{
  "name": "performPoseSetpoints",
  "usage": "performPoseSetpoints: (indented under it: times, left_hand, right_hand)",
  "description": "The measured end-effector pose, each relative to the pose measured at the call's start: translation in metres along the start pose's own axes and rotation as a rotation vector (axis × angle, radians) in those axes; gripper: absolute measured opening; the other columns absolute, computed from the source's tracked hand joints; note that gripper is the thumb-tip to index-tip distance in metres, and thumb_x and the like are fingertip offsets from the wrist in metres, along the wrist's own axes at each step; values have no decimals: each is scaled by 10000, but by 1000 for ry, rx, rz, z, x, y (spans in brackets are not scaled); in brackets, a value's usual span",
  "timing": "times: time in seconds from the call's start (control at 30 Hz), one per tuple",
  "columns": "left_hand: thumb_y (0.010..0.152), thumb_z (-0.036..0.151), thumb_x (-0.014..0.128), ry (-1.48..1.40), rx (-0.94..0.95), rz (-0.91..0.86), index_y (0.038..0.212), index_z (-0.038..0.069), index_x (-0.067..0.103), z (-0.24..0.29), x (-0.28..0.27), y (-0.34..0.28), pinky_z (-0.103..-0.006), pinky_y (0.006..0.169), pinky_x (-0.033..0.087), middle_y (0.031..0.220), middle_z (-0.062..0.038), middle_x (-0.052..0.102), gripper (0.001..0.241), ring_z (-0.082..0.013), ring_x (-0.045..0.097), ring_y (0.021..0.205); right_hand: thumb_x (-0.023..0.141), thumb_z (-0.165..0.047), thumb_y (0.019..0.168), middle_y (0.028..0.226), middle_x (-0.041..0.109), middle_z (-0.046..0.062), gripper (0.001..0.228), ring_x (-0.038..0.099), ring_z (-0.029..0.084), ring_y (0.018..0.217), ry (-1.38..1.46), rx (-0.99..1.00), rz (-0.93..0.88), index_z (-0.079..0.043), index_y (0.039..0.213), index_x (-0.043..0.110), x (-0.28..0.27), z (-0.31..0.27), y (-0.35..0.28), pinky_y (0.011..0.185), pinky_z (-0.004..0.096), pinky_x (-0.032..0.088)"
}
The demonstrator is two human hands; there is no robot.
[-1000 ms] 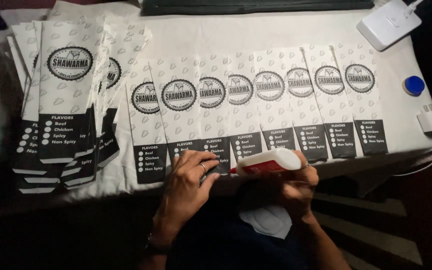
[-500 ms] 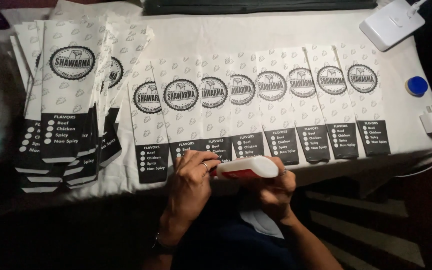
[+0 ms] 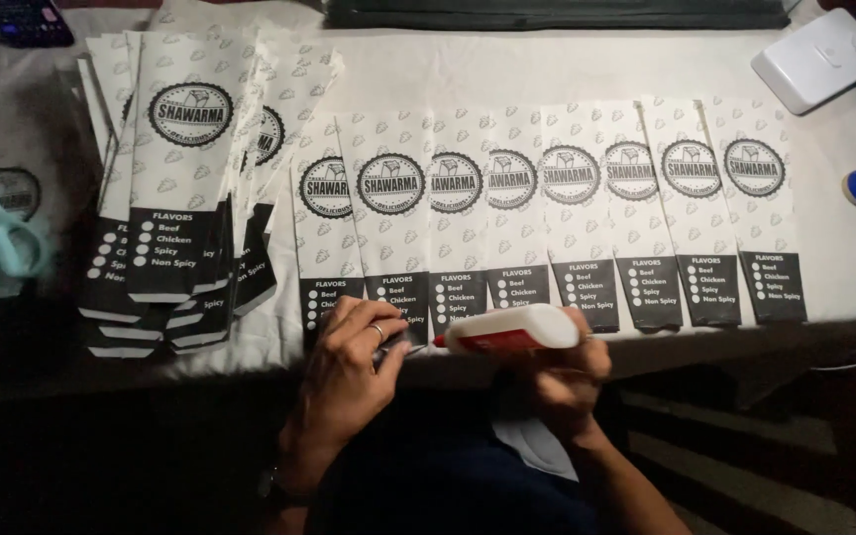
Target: Assembling paper shawarma cones by laying them out in batches and applying glue to the edges for sealing.
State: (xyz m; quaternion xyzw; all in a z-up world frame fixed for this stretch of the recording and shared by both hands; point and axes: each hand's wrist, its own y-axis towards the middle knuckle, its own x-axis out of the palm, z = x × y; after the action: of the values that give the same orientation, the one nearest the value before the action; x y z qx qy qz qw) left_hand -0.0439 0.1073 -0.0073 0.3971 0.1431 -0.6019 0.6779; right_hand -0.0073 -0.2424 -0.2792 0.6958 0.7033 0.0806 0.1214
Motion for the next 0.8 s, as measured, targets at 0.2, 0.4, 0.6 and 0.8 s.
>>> performPoseSetpoints:
  times: [0.2, 0.4, 0.6, 0.8]
  left_hand:
    - [942, 277, 685, -84, 24, -65, 1088, 11, 729, 3, -11, -3, -401, 935, 487, 1128, -87, 683, 306, -281, 588, 1058]
    - [756, 91, 779, -86, -53, -128, 1039, 71, 772, -1, -15, 0, -422, 926, 486, 1105, -59, 717, 284, -305, 639, 1084]
    - [783, 55, 792, -96, -67, -94, 1018, 90, 803, -4, -12, -3, -408, 906, 493, 1047, -39, 742, 237, -284, 661, 1059]
    - [793, 47, 802, -82, -98, -6, 951, 95, 810, -3, -4, -1, -379, 896, 496, 986, -21, 752, 165, -247, 673, 1012]
  right_hand:
    - [784, -28, 737, 915, 635, 54, 377, 572, 113, 783, 31, -80, -136, 29, 1081, 640, 112, -230, 66, 656, 232, 445]
    - [834, -74, 547, 671, 679, 88, 558, 512, 152, 437, 78, -336, -229, 80, 1069, 713, 127, -204, 89, 462, 260, 442]
    - [770, -102, 875, 853, 791, 94, 281, 698, 73, 763, 229, -2, -147, 8, 1075, 606, 89, -261, 81, 697, 219, 566]
    - [832, -157, 828, 905, 795, 226, 355, 746, 185, 813, 126, -94, -91, 59, 1017, 623, 88, -213, 58, 694, 320, 599]
